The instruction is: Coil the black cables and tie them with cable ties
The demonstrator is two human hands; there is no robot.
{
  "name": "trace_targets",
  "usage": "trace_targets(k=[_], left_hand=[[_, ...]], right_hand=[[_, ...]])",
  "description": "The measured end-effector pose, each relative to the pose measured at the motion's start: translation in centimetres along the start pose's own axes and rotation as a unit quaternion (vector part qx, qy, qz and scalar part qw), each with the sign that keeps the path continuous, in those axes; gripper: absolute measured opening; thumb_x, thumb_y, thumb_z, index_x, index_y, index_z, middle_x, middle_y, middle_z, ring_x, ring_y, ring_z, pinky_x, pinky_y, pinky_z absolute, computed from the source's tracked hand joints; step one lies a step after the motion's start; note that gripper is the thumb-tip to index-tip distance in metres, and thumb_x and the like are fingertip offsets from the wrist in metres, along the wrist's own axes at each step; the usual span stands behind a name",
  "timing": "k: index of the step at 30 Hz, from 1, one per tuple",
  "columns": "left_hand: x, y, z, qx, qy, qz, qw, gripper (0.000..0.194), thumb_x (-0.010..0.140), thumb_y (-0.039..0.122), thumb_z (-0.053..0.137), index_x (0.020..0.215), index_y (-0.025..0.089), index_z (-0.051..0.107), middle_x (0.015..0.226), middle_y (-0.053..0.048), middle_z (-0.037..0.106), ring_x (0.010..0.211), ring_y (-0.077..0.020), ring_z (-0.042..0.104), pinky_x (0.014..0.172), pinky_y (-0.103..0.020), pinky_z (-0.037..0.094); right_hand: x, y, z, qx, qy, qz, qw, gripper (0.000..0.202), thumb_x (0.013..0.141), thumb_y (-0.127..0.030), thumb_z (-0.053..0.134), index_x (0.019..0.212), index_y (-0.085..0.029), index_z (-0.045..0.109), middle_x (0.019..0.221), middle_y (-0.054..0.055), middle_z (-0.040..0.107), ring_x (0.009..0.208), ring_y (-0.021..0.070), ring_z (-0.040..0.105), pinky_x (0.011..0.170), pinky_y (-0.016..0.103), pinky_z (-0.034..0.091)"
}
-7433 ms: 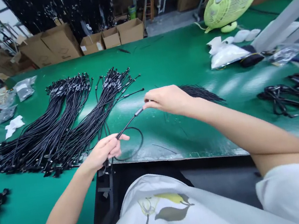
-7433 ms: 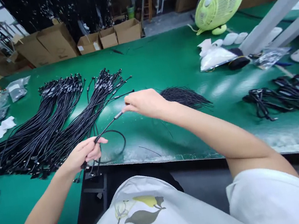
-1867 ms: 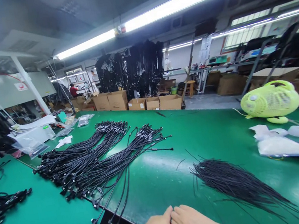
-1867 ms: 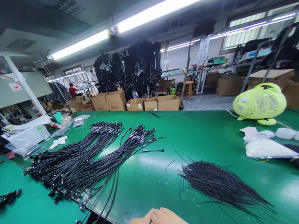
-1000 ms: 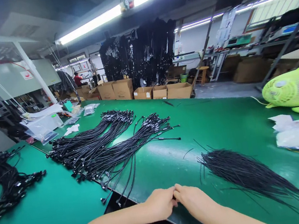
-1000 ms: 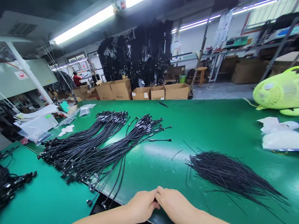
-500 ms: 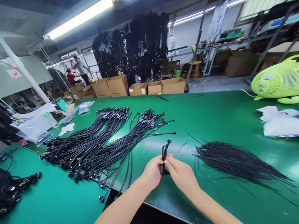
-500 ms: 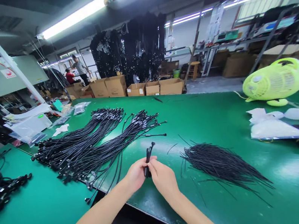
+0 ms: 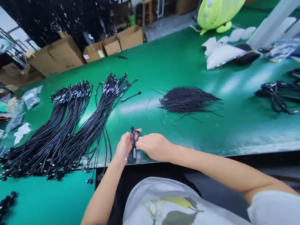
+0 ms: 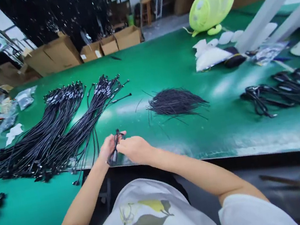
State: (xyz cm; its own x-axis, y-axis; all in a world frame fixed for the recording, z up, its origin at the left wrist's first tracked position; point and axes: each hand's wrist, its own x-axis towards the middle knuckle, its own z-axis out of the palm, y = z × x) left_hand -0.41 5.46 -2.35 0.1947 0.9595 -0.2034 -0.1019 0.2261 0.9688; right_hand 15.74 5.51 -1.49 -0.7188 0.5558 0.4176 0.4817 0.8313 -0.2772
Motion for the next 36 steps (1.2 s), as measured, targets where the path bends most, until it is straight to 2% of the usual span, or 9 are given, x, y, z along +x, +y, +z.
trace_targets(k=[3, 6, 10, 16, 23, 27, 30, 33, 36], left_hand=[[-0.6, 1.4, -0.7, -0.070, 0.029, 0.043, 0.996, 0.062, 0.085, 0.067, 0.045, 0.071, 0.015, 0.074, 0.072, -0.005, 0.059, 0.068, -0.0140, 0.053, 0.067, -0.027, 0.045], [-1.7, 1.2, -0.3, 0.032, 0.015, 0.091, 0.995, 0.052, 0.084, 0.056, 0.059, 0.053, 0.015, 0.066, 0.071, -0.004, 0.055, 0.071, -0.0135, 0.052, 0.071, -0.026, 0.043], [-2.0, -1.4, 1.4, 0.058, 0.082, 0.053, 0.994, 0.038, 0.073, 0.050, 0.074, 0.098, 0.021, 0.069, 0.101, -0.006, 0.064, 0.097, -0.0199, 0.058, 0.089, -0.033, 0.045], [-1.7, -3.4, 3.8, -0.025, 0.014, 0.048, 0.998, 0.053, 0.086, 0.059, 0.054, 0.128, 0.025, 0.058, 0.136, -0.008, 0.057, 0.135, -0.0259, 0.043, 0.113, -0.039, 0.031], [-1.6, -2.4, 5.2, -0.026, 0.074, 0.107, 0.991, 0.033, 0.091, 0.045, 0.055, 0.112, 0.022, 0.065, 0.121, -0.008, 0.065, 0.119, -0.0211, 0.056, 0.109, -0.036, 0.035], [-0.2, -1.6, 5.3, -0.204, 0.119, 0.053, 0.970, 0.023, 0.084, 0.041, 0.067, 0.094, 0.021, 0.063, 0.071, 0.002, 0.060, 0.072, -0.0124, 0.061, 0.081, -0.028, 0.049], [1.1, -1.2, 5.4, -0.241, 0.178, 0.049, 0.953, 0.022, 0.088, 0.040, 0.062, 0.083, 0.018, 0.062, 0.052, 0.008, 0.040, 0.048, -0.0067, 0.044, 0.060, -0.021, 0.045], [1.9, -1.0, 6.4, -0.265, 0.183, -0.004, 0.947, 0.029, 0.096, 0.038, 0.049, 0.088, 0.016, 0.065, 0.060, 0.004, 0.051, 0.056, -0.0077, 0.052, 0.062, -0.020, 0.045], [2.1, -0.8, 7.9, -0.324, 0.148, -0.063, 0.932, 0.031, 0.098, 0.032, 0.042, 0.094, 0.015, 0.068, 0.087, -0.003, 0.065, 0.083, -0.0110, 0.062, 0.083, -0.023, 0.047]], right_hand=[[-0.9, 0.1, 0.4, 0.020, -0.022, 0.037, 0.999, 0.022, 0.095, -0.018, 0.041, 0.083, -0.018, 0.060, 0.078, 0.002, 0.065, 0.069, 0.0132, 0.056, 0.061, 0.026, 0.030], [-1.3, 1.6, 0.3, 0.007, -0.010, 0.155, 0.988, 0.023, 0.097, -0.023, 0.043, 0.083, -0.018, 0.060, 0.079, 0.003, 0.066, 0.071, 0.0139, 0.057, 0.061, 0.025, 0.029], [-1.2, 2.3, -0.1, 0.007, 0.046, 0.234, 0.971, 0.024, 0.098, -0.025, 0.040, 0.086, -0.018, 0.060, 0.083, 0.004, 0.066, 0.074, 0.0143, 0.057, 0.063, 0.025, 0.030], [-0.9, 0.8, 0.2, 0.148, 0.106, 0.285, 0.941, 0.028, 0.097, -0.027, 0.036, 0.076, -0.019, 0.053, 0.075, 0.003, 0.058, 0.068, 0.0137, 0.051, 0.064, 0.025, 0.031], [-1.5, 2.3, 1.1, 0.564, -0.040, 0.367, 0.739, 0.042, 0.089, -0.055, 0.036, 0.063, -0.023, 0.036, 0.049, -0.008, 0.022, 0.041, 0.0085, 0.017, 0.041, 0.023, 0.020], [-2.6, 2.5, 0.5, 0.450, -0.015, 0.377, 0.809, 0.038, 0.086, -0.051, 0.048, 0.065, -0.019, 0.049, 0.055, -0.004, 0.040, 0.050, 0.0093, 0.036, 0.050, 0.022, 0.032], [-3.4, 1.2, 0.6, 0.338, 0.068, 0.342, 0.874, 0.031, 0.088, -0.045, 0.053, 0.106, -0.020, 0.058, 0.094, 0.004, 0.061, 0.080, 0.0153, 0.056, 0.069, 0.028, 0.046], [-3.7, -0.2, 1.9, 0.259, 0.129, 0.277, 0.916, 0.057, 0.092, -0.049, 0.047, 0.139, -0.019, 0.037, 0.134, 0.015, 0.047, 0.117, 0.0246, 0.049, 0.095, 0.041, 0.046], [-3.6, -0.3, 3.7, 0.150, 0.208, 0.272, 0.928, 0.060, 0.096, -0.053, 0.035, 0.144, -0.018, 0.032, 0.141, 0.017, 0.041, 0.128, 0.0283, 0.039, 0.106, 0.049, 0.036]])
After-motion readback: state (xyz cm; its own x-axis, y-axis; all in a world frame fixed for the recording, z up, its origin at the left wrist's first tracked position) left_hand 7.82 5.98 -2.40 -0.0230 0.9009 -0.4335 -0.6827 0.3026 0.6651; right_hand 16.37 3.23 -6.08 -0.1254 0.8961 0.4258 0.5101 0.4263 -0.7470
